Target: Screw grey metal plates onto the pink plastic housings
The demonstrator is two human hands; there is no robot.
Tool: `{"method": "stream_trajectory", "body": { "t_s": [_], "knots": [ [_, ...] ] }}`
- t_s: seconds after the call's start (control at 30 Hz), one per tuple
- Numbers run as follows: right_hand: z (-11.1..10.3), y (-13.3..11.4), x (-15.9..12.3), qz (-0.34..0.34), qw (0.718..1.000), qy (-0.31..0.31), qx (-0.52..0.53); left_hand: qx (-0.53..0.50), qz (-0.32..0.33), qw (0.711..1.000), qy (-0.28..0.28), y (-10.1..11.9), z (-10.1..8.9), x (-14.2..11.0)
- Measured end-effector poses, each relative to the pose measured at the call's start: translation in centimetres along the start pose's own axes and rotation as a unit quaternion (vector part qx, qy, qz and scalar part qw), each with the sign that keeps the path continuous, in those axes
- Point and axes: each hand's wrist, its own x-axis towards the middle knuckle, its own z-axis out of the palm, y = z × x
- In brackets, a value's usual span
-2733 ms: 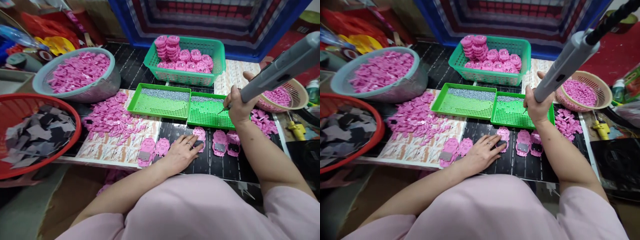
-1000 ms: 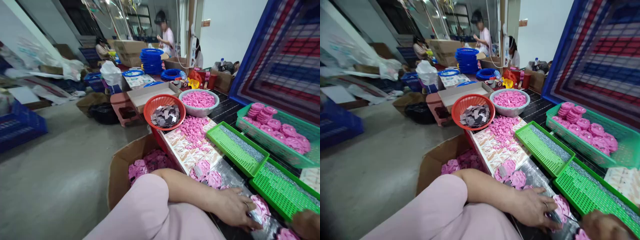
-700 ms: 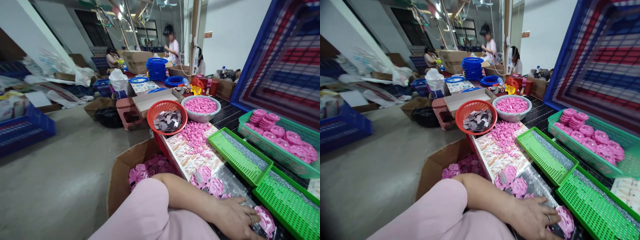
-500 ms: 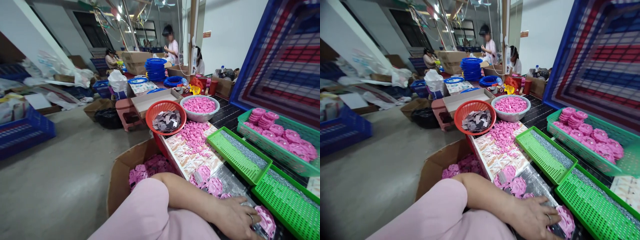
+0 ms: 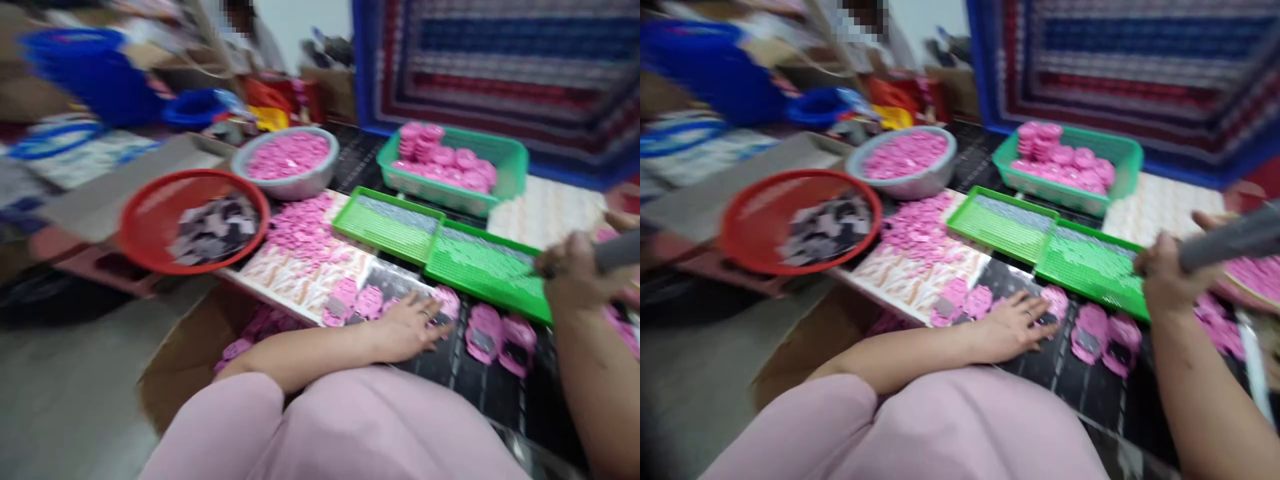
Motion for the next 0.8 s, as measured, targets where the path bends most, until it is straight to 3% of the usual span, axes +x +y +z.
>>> {"method": "stream_trajectory", "body": {
  "t_s": [0.03, 0.13, 0.57, 0.8],
  "knots": [
    [-0.9, 0.5, 0.0, -0.043, 0.999, -0.009, -0.005, -0.014, -0.003, 1.000, -0.003, -0.2, -0.1, 0.1],
    [-1.7, 1.7, 0.3, -0.065, 0.996, -0.010, -0.066, -0.037, -0.017, 0.999, -0.019, -0.7, -0.4, 0.2],
    [0.3, 2.8, -0.3, -0.089, 0.991, -0.029, -0.095, -0.013, -0.028, 1.000, -0.004, -0.4, -0.4, 0.1],
    [0.5, 3.1, -0.4, -0.105, 0.991, -0.058, -0.062, -0.003, -0.022, 1.000, -0.006, -0.5, -0.6, 0.2]
  ]
}}
